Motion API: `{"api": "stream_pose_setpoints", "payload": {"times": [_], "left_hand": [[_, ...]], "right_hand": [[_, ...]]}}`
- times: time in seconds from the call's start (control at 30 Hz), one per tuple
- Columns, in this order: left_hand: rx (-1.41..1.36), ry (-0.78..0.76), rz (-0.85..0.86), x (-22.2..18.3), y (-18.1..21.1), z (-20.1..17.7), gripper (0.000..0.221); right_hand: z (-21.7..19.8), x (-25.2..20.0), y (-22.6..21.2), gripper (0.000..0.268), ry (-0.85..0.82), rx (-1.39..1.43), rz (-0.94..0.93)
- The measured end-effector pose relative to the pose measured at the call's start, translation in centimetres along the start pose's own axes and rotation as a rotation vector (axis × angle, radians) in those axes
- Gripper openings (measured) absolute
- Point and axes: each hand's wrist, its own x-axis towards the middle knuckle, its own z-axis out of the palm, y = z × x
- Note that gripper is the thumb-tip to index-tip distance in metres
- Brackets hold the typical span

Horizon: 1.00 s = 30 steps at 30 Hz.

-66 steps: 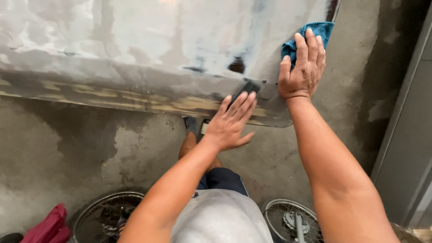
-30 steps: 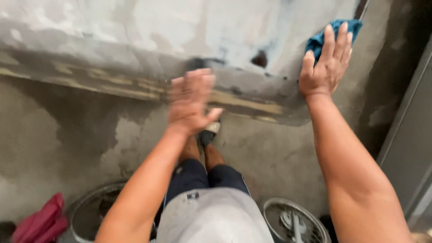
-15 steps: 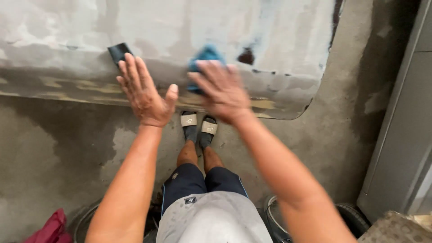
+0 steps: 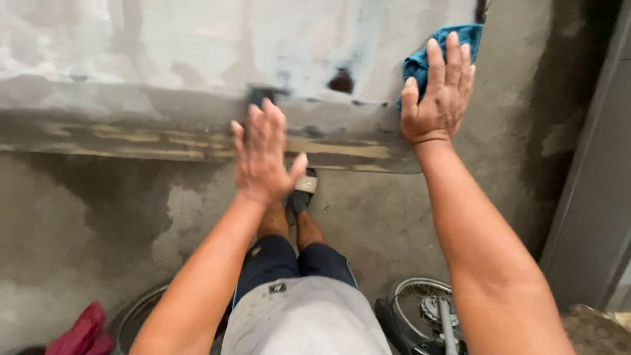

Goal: The person scrubs a white car door with a black sponge in their left hand and wipes the surface with a blue cloth in their right hand. They work around the fuel cap and door handle, repeatedly scrubbing and wiping the panel to remove dirt.

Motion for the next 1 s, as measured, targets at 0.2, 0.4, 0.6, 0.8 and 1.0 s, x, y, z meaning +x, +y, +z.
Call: {"api": "stream_pose_setpoints", "payload": {"times": [0.2,0.4,0.6,0.8,1.0], "left_hand": [[-0.245,-0.112,0.056,7.4,8.1,-1.6,0.101],[0.002,-0.045,0.283,0.0,3.1,0.2,0.098],[-0.037,-0.068,-0.162,4.4,0.3,-1.5,0.102],[-0.168,-0.237,0.221,5.1,10.3,-1.5,0.106],[0.024,-0.12,0.14,0.6,1.0,-1.3,0.102]], "right_hand": [[-0.1,0.1,0.0,0.062,0.009,0.004,0.015],[0.6,-0.3,0.4,0.06,0.039,-0.02,0.003],[0.1,-0.3,-0.2,0.059,0.034,-0.012,0.02],[-0.3,-0.2,-0.4,0.059,0.011,-0.005,0.036],[-0.3,-0.3,-0.4,0.058,0.014,0.002,0.025]]}}
